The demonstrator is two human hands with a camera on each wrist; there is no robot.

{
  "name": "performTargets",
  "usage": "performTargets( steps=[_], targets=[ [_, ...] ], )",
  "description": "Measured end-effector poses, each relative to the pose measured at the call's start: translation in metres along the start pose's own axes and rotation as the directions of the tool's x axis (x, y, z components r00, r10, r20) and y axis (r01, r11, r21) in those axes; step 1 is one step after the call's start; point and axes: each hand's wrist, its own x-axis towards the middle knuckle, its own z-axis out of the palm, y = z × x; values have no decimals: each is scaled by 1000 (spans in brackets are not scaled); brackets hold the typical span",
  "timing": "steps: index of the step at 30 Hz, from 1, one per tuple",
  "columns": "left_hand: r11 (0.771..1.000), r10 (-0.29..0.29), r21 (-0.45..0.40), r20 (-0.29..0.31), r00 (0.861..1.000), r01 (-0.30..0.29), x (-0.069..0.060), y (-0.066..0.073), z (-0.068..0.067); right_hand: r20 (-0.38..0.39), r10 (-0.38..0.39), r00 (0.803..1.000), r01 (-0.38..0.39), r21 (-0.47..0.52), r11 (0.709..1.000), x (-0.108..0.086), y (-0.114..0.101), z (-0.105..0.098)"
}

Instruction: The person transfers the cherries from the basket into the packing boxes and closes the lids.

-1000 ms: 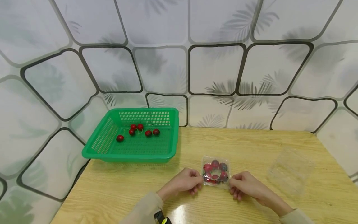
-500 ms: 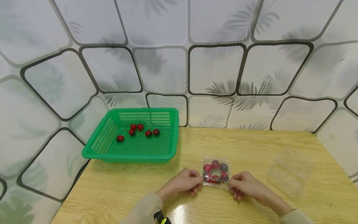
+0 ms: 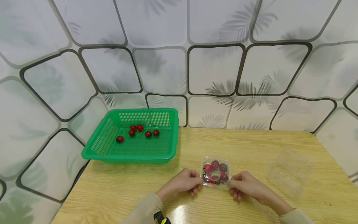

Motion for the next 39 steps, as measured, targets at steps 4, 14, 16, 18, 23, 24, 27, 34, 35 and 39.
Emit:
performTargets(
  steps=[4, 14, 16, 18, 23, 24, 27, 34, 35, 39],
  targets=[
    [1000, 4, 4, -1, 1000, -4, 0, 1, 0, 3, -5, 1000, 5, -7, 1000, 0, -1, -1],
    [1000, -1, 6, 8, 1000, 1, -1, 3, -1, -22, 12, 1000, -13, -25, 1000, 0, 0, 0],
    [1000, -4, 7, 10, 1000, 4, -1, 3, -2, -33, 16, 999, -17, -30, 999, 0, 1, 0],
    [1000, -6, 8, 12, 1000, 6, -1, 4, -2, -40, 18, 999, -20, -38, 999, 0, 1, 0],
    [999, 5, 34, -5, 1000, -5, -3, 6, -3, -66, 28, 997, -34, -99, 994, -4, 0, 1],
    [999, 8, 45, -9, 1000, -8, -3, 6, -3, -76, 29, 997, -38, -118, 992, -4, 0, 1],
    [997, 21, 80, -21, 1000, -20, -4, 8, -3, -106, 27, 994, -45, -172, 984, -7, -2, 1],
    [985, 52, 168, -9, 999, -50, -8, 11, -5, -215, -68, 974, -17, -373, 928, -11, -6, 1],
    [981, 59, 187, -6, 998, -57, -9, 11, -5, -235, -103, 966, -4, -418, 908, -10, -7, 1],
    [959, 87, 270, -11, 996, -81, -11, 11, -6, -309, -233, 922, 32, -540, 841, -9, -11, 4]
  ],
)
